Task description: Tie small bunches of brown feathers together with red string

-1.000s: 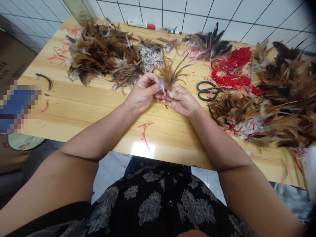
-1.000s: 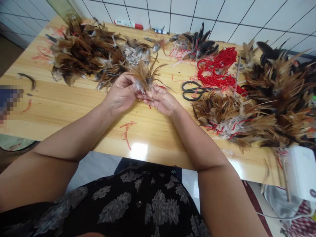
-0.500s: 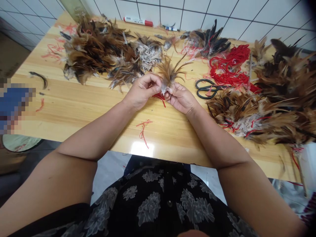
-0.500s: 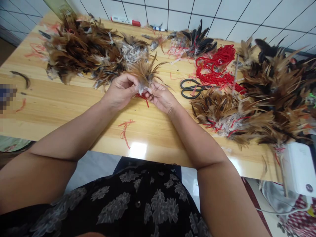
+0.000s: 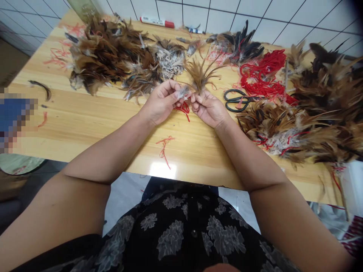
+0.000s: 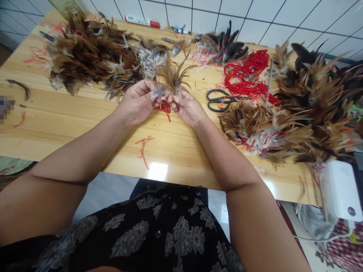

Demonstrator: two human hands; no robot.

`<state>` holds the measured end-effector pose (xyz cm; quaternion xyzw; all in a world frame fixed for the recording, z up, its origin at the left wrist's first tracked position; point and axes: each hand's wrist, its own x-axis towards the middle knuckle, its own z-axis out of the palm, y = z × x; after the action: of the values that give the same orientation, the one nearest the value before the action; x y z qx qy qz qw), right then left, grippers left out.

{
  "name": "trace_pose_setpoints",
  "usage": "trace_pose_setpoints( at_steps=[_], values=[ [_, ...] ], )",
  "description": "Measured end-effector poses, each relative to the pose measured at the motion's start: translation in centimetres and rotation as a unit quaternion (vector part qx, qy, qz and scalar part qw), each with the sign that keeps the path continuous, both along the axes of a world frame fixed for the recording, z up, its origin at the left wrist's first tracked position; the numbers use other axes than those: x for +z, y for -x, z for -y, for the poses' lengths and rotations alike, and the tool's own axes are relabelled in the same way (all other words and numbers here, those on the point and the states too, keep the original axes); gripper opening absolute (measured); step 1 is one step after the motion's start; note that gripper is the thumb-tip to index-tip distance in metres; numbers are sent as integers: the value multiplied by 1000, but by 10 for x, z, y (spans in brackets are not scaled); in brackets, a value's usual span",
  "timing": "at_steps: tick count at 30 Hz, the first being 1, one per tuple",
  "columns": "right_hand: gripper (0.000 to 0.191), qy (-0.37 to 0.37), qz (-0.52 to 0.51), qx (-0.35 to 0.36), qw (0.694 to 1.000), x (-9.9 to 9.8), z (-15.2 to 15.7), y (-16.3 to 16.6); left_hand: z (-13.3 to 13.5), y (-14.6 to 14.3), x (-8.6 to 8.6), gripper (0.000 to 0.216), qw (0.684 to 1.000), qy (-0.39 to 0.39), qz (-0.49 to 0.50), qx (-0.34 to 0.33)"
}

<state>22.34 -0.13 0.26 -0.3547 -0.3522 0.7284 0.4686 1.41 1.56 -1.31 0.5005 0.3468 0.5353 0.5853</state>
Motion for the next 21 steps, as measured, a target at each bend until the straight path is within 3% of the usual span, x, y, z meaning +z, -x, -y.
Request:
trace_pose_setpoints(
  at_steps=[7, 15, 21],
  values=[
    [38, -48, 30, -30, 998, -12, -5, 1, 2, 0, 3, 43, 999, 19, 10, 37],
    [39, -98, 59, -23, 993, -20, -6, 3, -7, -2, -14, 52, 996, -47, 72, -28],
    [38, -107, 75, -11, 991, -9, 0, 8, -1, -2, -5, 59, 995, -47, 62, -67]
  ],
)
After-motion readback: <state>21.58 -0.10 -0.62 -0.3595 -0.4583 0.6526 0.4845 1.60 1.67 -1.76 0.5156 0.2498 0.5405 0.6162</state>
